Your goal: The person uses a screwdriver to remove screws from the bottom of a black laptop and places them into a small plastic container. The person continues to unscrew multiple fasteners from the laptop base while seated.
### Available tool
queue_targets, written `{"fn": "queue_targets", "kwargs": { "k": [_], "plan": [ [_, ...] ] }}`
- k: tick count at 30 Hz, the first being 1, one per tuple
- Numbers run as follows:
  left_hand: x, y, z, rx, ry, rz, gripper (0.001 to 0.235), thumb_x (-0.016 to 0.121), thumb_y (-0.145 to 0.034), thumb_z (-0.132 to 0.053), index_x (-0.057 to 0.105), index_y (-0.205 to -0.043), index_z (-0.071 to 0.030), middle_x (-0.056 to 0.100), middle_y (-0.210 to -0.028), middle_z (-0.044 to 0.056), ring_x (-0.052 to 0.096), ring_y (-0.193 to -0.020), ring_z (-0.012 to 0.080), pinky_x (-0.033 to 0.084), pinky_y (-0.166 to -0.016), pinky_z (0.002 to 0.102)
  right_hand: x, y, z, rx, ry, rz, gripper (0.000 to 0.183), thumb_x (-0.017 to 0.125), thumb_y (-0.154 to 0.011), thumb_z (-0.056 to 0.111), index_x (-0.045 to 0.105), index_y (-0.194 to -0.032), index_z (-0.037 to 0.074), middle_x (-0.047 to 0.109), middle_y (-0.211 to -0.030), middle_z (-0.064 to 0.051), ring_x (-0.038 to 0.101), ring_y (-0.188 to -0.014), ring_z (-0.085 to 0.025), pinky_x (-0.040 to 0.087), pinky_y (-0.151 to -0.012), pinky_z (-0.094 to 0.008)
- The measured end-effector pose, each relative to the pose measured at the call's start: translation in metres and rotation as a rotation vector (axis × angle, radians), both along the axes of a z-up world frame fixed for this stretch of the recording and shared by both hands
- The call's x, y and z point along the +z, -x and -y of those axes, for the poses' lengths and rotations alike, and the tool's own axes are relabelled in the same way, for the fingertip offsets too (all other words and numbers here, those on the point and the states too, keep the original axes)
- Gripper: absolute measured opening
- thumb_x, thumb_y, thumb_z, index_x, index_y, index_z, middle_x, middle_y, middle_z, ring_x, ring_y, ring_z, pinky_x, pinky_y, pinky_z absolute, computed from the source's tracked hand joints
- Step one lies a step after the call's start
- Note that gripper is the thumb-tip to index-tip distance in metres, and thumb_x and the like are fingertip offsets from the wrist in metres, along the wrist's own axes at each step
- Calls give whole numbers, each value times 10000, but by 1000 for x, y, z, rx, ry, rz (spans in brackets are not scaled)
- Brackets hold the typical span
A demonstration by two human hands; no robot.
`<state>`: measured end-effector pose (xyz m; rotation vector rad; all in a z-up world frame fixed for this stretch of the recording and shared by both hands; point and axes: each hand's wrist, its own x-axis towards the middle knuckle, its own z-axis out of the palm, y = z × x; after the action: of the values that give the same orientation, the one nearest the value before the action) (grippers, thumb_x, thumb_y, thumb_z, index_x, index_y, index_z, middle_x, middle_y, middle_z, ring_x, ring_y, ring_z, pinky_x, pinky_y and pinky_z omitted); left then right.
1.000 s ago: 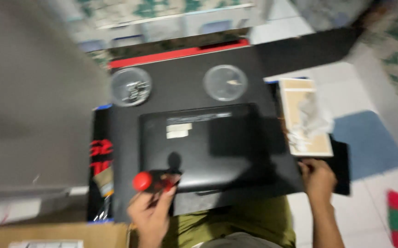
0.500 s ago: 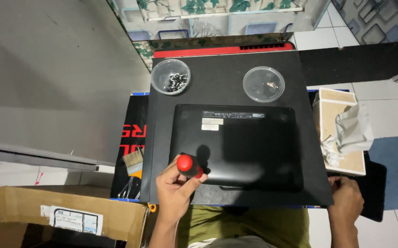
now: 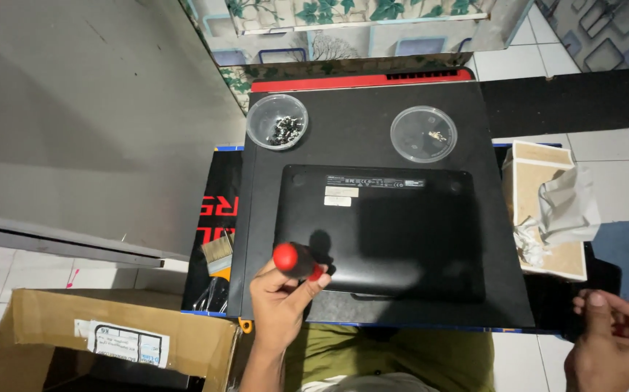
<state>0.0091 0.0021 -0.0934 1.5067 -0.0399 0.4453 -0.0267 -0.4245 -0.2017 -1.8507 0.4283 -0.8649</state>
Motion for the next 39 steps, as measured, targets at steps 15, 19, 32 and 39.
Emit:
{"fn": "queue_targets", "kwargs": {
  "k": [15, 19, 32, 39],
  "plan": [
    [22, 2, 4, -116, -116, 2, 85, 740, -894, -107, 770, -860, -34, 750, -830, 42, 645, -839, 165, 511, -840, 315, 91, -3, -104, 191, -270, -16, 146, 697, -1026, -89, 665, -1169, -92, 671, -1037, -197, 680, -890, -217, 625, -932, -259],
    [15, 3, 1, -12, -59, -78, 89, 848, -762, -20, 760, -761, -29, 713, -752, 55, 640, -670, 112, 512, -592, 227, 85, -1, -101, 167, -243, -33, 64, 702, -1061, -60, 657, -1104, -71, 666, -1014, -182, 683, -908, -221, 633, -904, -278],
    [28, 2, 5, -72, 21, -172, 213, 880, -721, -77, 668, -730, -58, 673, -740, 32, 621, -708, 145, 504, -691, 262, 95, 6, -104, 215, -256, -10, 84, 700, -1037, -44, 647, -1093, -75, 664, -1023, -203, 674, -866, -224, 621, -889, -266],
    [4, 3, 11, 42, -59, -146, 206, 931, -677, -74, 748, -772, -72, 708, -716, -6, 607, -644, 77, 477, -579, 220, 109, -20, -137, 517, -350, -177, 169, 601, -1021, 132, 533, -967, -12, 724, -902, -229, 619, -545, -211, 500, -523, -284]
  ]
}}
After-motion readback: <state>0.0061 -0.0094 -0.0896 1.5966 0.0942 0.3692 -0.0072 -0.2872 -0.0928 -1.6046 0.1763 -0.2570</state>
